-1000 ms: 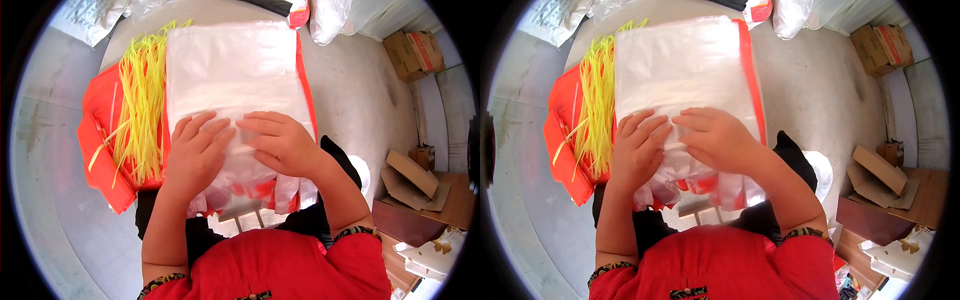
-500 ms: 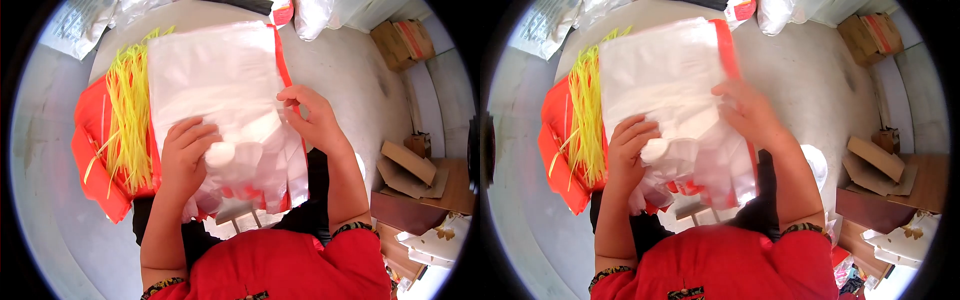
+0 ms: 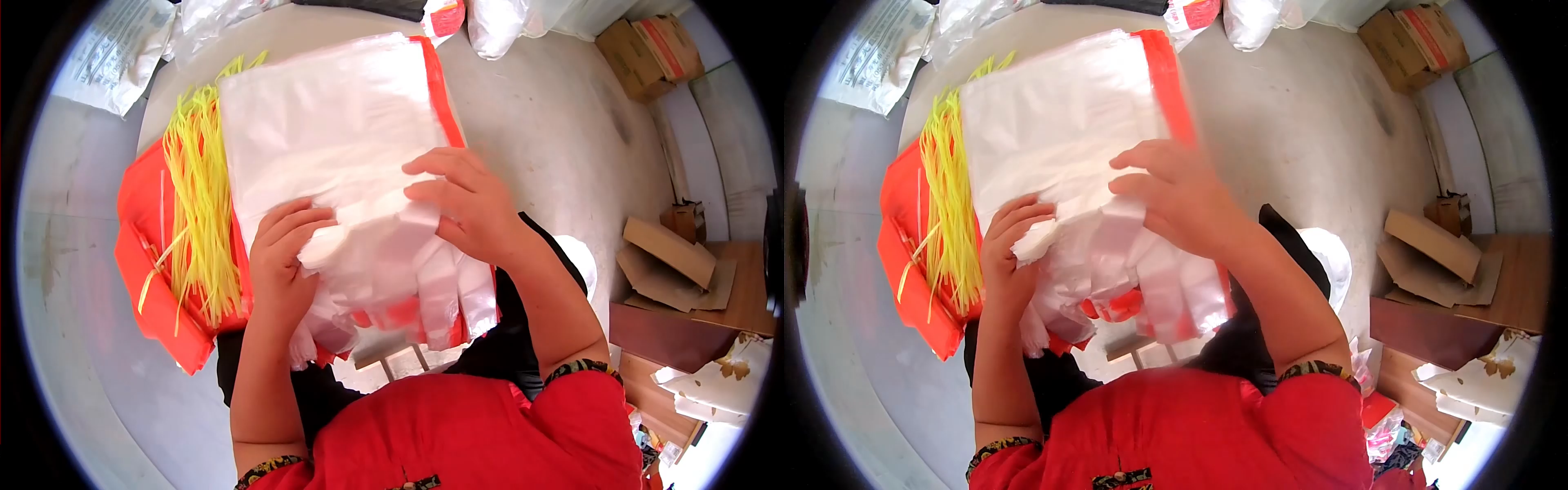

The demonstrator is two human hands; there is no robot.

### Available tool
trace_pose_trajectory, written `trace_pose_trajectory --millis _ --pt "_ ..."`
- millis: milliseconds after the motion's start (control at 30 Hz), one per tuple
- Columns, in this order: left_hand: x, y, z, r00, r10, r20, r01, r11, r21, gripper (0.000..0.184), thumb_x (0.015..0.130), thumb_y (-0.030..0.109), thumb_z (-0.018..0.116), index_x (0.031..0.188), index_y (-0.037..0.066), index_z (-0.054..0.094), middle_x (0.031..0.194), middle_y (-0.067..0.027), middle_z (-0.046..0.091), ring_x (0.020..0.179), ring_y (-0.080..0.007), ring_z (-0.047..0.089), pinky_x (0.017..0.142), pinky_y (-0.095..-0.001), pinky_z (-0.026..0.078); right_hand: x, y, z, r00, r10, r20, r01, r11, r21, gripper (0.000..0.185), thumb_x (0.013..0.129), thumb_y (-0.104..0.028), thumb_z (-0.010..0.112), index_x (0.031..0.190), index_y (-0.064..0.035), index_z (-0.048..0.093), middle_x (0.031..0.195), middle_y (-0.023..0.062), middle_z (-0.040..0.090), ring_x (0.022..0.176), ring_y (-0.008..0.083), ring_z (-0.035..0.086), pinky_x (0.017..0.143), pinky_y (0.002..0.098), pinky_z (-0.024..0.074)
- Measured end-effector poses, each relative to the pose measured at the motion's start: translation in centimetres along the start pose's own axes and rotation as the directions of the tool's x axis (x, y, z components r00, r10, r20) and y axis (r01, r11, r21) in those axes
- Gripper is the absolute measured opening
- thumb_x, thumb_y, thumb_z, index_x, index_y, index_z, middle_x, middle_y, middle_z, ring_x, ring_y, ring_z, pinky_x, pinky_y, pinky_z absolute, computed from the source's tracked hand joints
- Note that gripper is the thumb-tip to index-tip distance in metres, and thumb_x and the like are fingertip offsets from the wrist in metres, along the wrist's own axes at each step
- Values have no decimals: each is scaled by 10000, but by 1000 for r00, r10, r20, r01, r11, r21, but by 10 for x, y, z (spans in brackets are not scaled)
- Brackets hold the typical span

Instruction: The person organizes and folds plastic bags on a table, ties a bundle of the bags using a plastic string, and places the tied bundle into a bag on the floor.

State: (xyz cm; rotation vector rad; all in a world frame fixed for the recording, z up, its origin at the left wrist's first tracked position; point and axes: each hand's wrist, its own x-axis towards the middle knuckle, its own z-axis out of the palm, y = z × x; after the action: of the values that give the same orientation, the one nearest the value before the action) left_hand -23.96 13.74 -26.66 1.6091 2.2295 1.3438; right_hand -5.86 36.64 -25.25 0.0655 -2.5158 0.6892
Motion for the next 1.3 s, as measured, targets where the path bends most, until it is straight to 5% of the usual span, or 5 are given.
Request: trace_pose_trajectory --millis 300,800,1000,1200,1300 --pt "0 0 0 992 119 34 -122 983 136 434 649 -133 608 1015 54 747 1128 -76 733 1185 -356 627 988 -457 510 -3 5 -3 998 49 -47 -14 828 561 152 868 2 724 1013 -33 696 1171 159 701 1067 306 651 887 402 532" --pt "-4 5 -10 966 174 193 -225 932 286 421 697 -31 644 1093 94 720 1258 -68 673 1281 -343 570 1100 -561 401 13 -1 -12 915 151 373 -276 911 308 400 782 -60 784 1172 -68 696 1043 60 715 996 271 641 911 408 510" --pt "-5 4 -8 966 168 197 -222 928 300 420 706 -28 640 1099 97 721 1268 -66 672 1287 -340 570 1115 -567 391 13 -20 -4 903 70 423 -160 971 180 359 767 -65 794 1117 -108 723 966 29 709 970 269 627 927 407 475" --pt "-5 4 -7 968 162 192 -216 927 306 425 708 -34 637 1101 103 724 1263 -67 677 1291 -341 572 1123 -570 385 22 -12 -7 879 -130 458 -113 878 465 166 829 -47 750 986 -93 725 914 38 689 890 244 644 893 377 485" --pt "-5 6 -8 967 159 200 -218 923 317 421 706 -38 639 1097 95 723 1264 -66 679 1295 -336 573 1124 -574 384 23 -15 -8 879 92 468 -394 693 604 127 884 -46 713 1011 -51 712 922 64 693 867 206 663 816 346 518"
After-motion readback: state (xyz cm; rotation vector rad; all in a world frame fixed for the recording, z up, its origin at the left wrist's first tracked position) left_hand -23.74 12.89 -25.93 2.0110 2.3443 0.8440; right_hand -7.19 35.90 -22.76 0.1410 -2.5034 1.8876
